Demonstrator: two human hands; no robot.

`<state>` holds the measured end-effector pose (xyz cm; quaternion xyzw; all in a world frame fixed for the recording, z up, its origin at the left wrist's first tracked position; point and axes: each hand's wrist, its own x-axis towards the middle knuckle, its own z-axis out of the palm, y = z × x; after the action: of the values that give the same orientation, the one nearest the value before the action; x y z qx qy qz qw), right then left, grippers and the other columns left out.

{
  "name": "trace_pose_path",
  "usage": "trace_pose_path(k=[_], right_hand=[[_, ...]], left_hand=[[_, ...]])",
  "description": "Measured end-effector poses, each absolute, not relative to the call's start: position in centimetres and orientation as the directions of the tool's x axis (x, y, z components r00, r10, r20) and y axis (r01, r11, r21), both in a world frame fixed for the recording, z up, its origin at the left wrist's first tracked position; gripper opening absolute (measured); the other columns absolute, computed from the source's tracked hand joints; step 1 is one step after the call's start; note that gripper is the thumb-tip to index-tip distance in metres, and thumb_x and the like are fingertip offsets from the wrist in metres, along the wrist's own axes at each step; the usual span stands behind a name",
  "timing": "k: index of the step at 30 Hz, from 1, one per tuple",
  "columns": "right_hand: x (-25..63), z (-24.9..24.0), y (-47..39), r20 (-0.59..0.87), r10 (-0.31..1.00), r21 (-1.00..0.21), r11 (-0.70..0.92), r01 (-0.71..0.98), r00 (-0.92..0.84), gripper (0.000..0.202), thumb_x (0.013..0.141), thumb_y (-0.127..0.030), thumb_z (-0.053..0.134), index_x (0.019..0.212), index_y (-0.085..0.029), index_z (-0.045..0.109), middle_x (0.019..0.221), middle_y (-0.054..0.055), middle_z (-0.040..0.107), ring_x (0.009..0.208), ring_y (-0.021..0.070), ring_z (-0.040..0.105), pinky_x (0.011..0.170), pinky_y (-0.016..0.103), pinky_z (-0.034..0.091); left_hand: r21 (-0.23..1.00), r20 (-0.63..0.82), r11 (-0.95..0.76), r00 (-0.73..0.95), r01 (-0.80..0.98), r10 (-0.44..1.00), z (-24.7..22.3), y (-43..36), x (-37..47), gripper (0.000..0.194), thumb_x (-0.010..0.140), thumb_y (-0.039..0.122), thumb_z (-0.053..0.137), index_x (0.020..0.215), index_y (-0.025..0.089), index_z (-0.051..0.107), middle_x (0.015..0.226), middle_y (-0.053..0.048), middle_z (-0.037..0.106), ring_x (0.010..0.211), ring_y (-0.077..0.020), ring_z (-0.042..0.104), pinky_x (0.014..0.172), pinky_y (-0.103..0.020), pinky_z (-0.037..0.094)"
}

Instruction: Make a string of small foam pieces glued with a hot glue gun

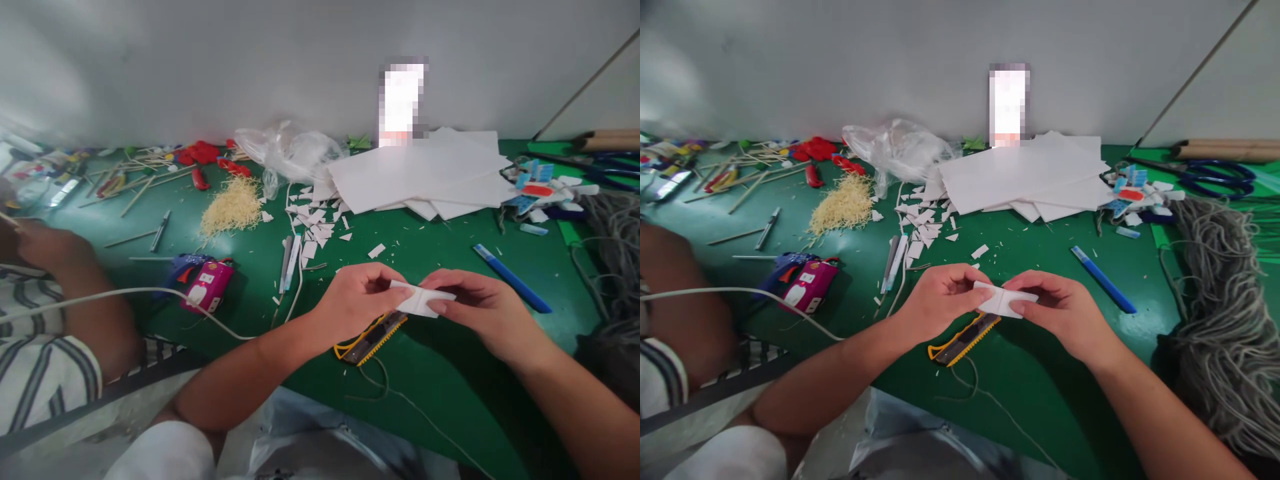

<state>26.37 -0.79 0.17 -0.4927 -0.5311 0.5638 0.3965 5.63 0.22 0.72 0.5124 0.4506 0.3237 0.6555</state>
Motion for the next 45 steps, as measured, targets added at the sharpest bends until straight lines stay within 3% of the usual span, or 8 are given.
trace_pose_path(k=[3, 6, 12, 19, 25, 32, 45], right_hand=[[26.3, -0.1, -0.8, -0.141, 0.967, -0.986, -0.156, -0.057, -0.213, 0.03, 0.059, -0.048, 0.093, 0.076, -0.028, 0.08, 0.077, 0.004, 0.075, 0.065, 0.0147, 0.066, 0.057, 0.025, 0.056], [26.2, -0.2, -1.0, -0.159, 0.953, -0.964, -0.206, -0.166, -0.257, 0.025, 0.059, -0.042, 0.094, 0.077, -0.03, 0.08, 0.076, 0.002, 0.074, 0.062, 0.0121, 0.064, 0.054, 0.022, 0.053], [26.0, -0.4, -1.2, -0.169, 0.938, -0.947, -0.24, -0.214, -0.302, 0.025, 0.061, -0.043, 0.093, 0.078, -0.03, 0.08, 0.081, 0.002, 0.073, 0.067, 0.0134, 0.065, 0.058, 0.025, 0.054], [26.1, -0.7, -1.1, -0.174, 0.942, -0.955, -0.232, -0.185, -0.285, 0.026, 0.063, -0.044, 0.092, 0.08, -0.029, 0.079, 0.081, 0.002, 0.074, 0.064, 0.0135, 0.063, 0.059, 0.027, 0.054], [26.0, -0.8, -1.4, -0.188, 0.94, -0.961, -0.236, -0.142, -0.286, 0.036, 0.063, -0.052, 0.09, 0.087, -0.028, 0.079, 0.086, 0.004, 0.076, 0.07, 0.0157, 0.068, 0.061, 0.027, 0.057], [25.9, 0.0, -1.4, -0.275, 0.899, -0.945, -0.318, -0.076, -0.34, 0.035, 0.064, -0.051, 0.09, 0.07, -0.021, 0.072, 0.061, 0.001, 0.068, 0.052, 0.0115, 0.061, 0.05, 0.023, 0.052], [25.7, 0.5, -1.7, -0.285, 0.883, -0.919, -0.363, -0.156, -0.373, 0.034, 0.064, -0.048, 0.09, 0.067, -0.021, 0.071, 0.056, -0.001, 0.063, 0.049, 0.0088, 0.053, 0.047, 0.021, 0.045]], left_hand=[[0.893, -0.341, 0.431, 0.433, -0.126, 0.834, 0.9, 0.2, 5.7, 0.026, 0.068, 0.037, 0.082, 0.076, 0.016, 0.068, 0.066, 0.003, 0.065, 0.058, -0.0086, 0.059, 0.058, -0.022, 0.049], [0.823, -0.402, 0.539, 0.488, -0.177, 0.775, 1.0, 0.2, 5.7, 0.035, 0.065, 0.042, 0.087, 0.073, 0.015, 0.067, 0.062, 0.002, 0.064, 0.054, -0.0081, 0.058, 0.055, -0.021, 0.046], [0.689, -0.48, 0.681, 0.546, -0.249, 0.686, 0.8, -0.2, 6.3, 0.052, 0.052, 0.051, 0.096, 0.07, 0.014, 0.063, 0.061, 0.004, 0.061, 0.051, -0.0072, 0.058, 0.053, -0.02, 0.041], [0.728, -0.437, 0.64, 0.555, -0.243, 0.708, 0.6, -0.5, 6.4, 0.058, 0.054, 0.057, 0.094, 0.077, 0.015, 0.063, 0.062, 0.004, 0.064, 0.047, -0.0074, 0.059, 0.049, -0.019, 0.044], [0.792, -0.426, 0.585, 0.529, -0.174, 0.734, 0.9, -0.7, 6.3, 0.052, 0.058, 0.054, 0.092, 0.073, 0.016, 0.061, 0.056, 0.005, 0.062, 0.045, -0.0053, 0.055, 0.046, -0.018, 0.038], [0.819, -0.43, 0.554, 0.476, -0.153, 0.767, 1.5, -0.6, 6.7, 0.048, 0.054, 0.051, 0.092, 0.069, 0.016, 0.064, 0.057, 0.004, 0.061, 0.051, -0.0064, 0.054, 0.051, -0.02, 0.042], [0.819, -0.435, 0.551, 0.453, -0.16, 0.778, 1.5, -0.8, 6.3, 0.052, 0.05, 0.056, 0.094, 0.064, 0.016, 0.063, 0.055, 0.004, 0.059, 0.05, -0.0068, 0.054, 0.053, -0.021, 0.044]])
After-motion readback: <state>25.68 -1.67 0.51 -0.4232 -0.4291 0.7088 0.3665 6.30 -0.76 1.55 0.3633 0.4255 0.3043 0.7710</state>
